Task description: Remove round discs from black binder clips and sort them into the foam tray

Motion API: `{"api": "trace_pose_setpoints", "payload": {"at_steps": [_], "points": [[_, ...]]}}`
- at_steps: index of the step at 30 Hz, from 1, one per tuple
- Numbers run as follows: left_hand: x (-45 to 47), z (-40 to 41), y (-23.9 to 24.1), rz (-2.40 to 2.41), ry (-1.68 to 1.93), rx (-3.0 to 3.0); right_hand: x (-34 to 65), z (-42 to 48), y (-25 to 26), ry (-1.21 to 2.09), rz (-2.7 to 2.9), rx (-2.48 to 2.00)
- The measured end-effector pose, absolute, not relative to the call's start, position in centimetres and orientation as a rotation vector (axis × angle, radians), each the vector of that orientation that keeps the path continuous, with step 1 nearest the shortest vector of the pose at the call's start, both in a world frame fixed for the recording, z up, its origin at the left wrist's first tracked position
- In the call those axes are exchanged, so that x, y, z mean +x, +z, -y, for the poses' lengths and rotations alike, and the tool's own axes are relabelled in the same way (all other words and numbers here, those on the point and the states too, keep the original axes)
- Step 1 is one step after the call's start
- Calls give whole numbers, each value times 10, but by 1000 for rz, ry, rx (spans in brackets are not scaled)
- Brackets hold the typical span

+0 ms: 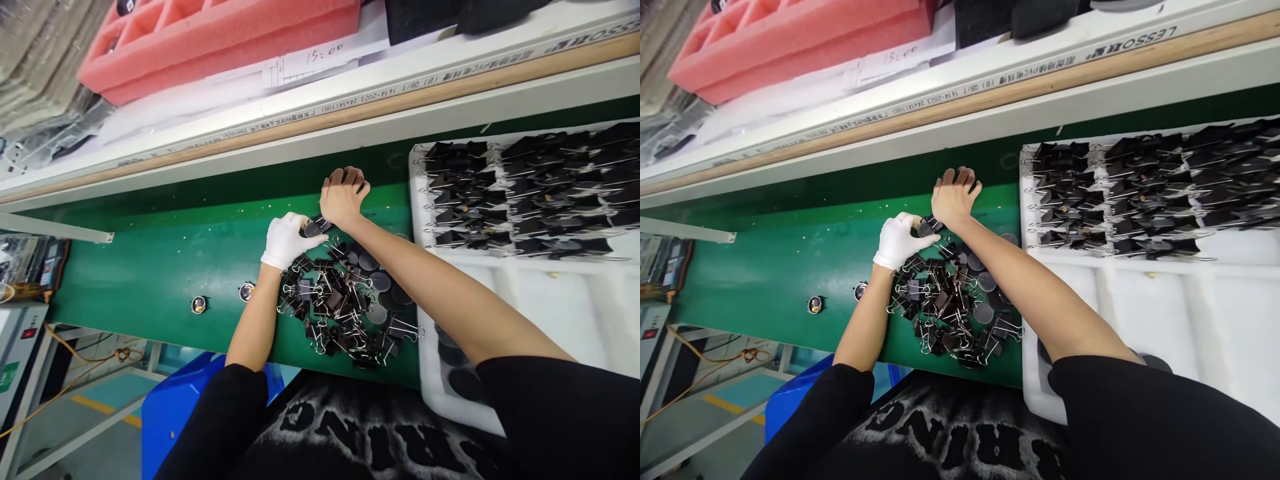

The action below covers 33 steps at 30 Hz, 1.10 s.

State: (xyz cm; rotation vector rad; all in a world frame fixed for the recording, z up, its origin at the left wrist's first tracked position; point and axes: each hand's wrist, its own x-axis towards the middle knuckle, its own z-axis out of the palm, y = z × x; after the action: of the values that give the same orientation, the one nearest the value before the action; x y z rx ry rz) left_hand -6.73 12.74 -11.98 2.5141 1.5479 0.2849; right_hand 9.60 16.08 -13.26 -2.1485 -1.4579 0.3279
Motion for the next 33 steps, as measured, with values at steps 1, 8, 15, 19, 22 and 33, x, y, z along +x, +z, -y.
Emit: {"api": "trace_pose_setpoints", "payload": {"at_steps": [1,8,15,19,22,33], "points": [[-66,-127,-119,-1562,270,2510,96,-161,-133,327,1459,-2148],[-64,-127,-121,-1584,254,2542,92,-158,-128,317,1428,-2142],[-67,-122,-112,-1629,234,2533,97,-150,-91,570,1458,-2122],[-80,-112,-101,-1794,296,2487,116,-124,-66,738,1832,-1922],[-87,-108,-89,-1690,287,2563,125,-100,-57,897,2109,-1787],[-100,-118,-70,-1651,0,2574,145,-104,-62,999,1881,-1806]]}}
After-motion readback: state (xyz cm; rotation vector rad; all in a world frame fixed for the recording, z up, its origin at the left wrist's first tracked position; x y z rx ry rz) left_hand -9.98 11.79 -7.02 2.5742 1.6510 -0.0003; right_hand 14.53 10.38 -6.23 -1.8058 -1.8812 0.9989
